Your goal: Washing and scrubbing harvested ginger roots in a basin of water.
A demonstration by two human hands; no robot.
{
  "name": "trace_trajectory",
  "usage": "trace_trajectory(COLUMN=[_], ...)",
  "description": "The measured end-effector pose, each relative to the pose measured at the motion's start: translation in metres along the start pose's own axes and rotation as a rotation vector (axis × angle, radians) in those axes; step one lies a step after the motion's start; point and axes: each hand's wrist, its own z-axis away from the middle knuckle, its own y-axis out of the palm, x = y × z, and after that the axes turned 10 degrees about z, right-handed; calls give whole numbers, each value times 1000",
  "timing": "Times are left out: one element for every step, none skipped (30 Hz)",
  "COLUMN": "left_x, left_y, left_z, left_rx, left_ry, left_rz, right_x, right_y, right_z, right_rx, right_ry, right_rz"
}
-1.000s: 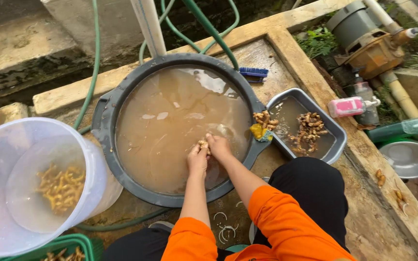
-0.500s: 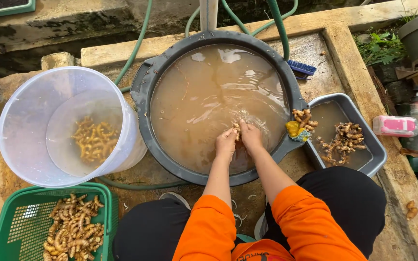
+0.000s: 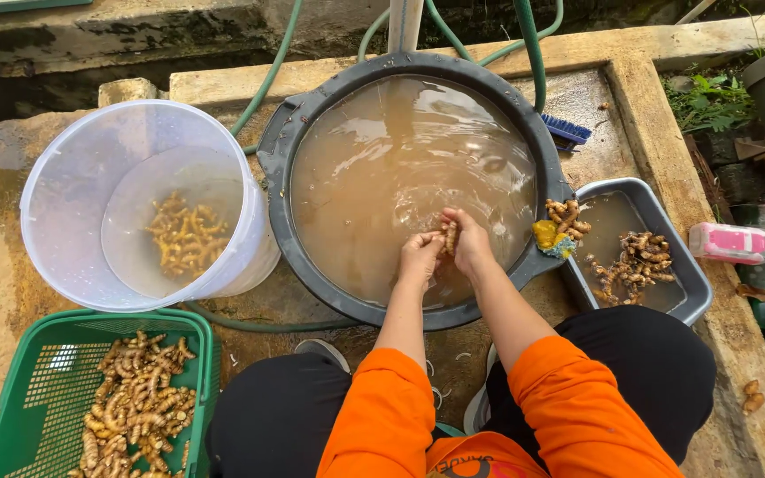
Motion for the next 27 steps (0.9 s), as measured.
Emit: trace_trajectory(left_x=[0, 1, 1, -8, -16, -24, -18, -12, -8, -4, -1, 3, 4, 4, 4, -7, -18, -29, -20, -12, -2, -3, -3, -4, -6, -9, -12], left_y=[-3, -5, -7, -7, -6, -6, -8, -10, -11, -11, -11, -12, -12, -13, -12, -5, -2, 2, -1, -4, -7, -5, -4, -2, 2, 5, 8], left_z=[1, 2, 2, 10, 17, 25, 19, 14, 7, 1, -4, -10, -10, -9, -11, 1, 13, 26, 17, 9, 1, 2, 3, 5, 11, 18, 25], left_rx=[-2, -64, -125, -124, -165, -207, -206, -154, -103, -102, -42, 19, 19, 35, 53, 54, -23, -100, -101, -117, -131, -131, -73, -14, -15, -23, -33], left_ry=[1, 91, 182, 183, 221, 258, 258, 283, 310, 311, 350, 388, 387, 396, 407, 408, 370, 333, 332, 246, 160, 160, 115, 71, 71, 195, 316], left_rz=[3, -93, -191, -191, -346, -502, -503, -458, -413, -414, -302, -190, -189, -95, 2, 4, 16, 28, 27, 58, 90, 91, 136, 181, 183, 11, -165], right_x=[-5, -10, -14, -23, -32, -40, -34, -28, -21, -6, 8, 22, 24, 26, 30, 19, 7, -5, -6, -7, -7, -8, -8, -9, -7, -5, -4], right_y=[-2, -4, -7, -14, -21, -29, -27, -24, -21, -15, -8, -1, 1, 3, 6, -1, -6, -11, -11, -10, -10, -10, -9, -9, -10, -10, -10], right_z=[2, 4, 5, -3, -11, -19, -14, -8, -3, 7, 18, 29, 34, 38, 40, 29, 20, 10, 9, 8, 7, 6, 5, 3, 4, 5, 7], right_rx=[2, 36, 68, 68, 55, 41, 40, 4, -30, -30, -23, -16, -16, 70, 156, 155, 212, 268, 269, 260, 251, 251, 209, 166, 167, 58, -53], right_ry=[1, -107, -217, -218, -228, -235, -235, -127, -22, -23, 37, 97, 98, 93, 85, 83, 23, -38, -37, -63, -89, -88, -91, -94, -93, -112, -128], right_rz=[2, 250, 495, 495, 707, 920, 919, 888, 855, 854, 706, 557, 558, 516, 474, 476, 499, 522, 521, 477, 433, 434, 430, 426, 427, 563, 696])
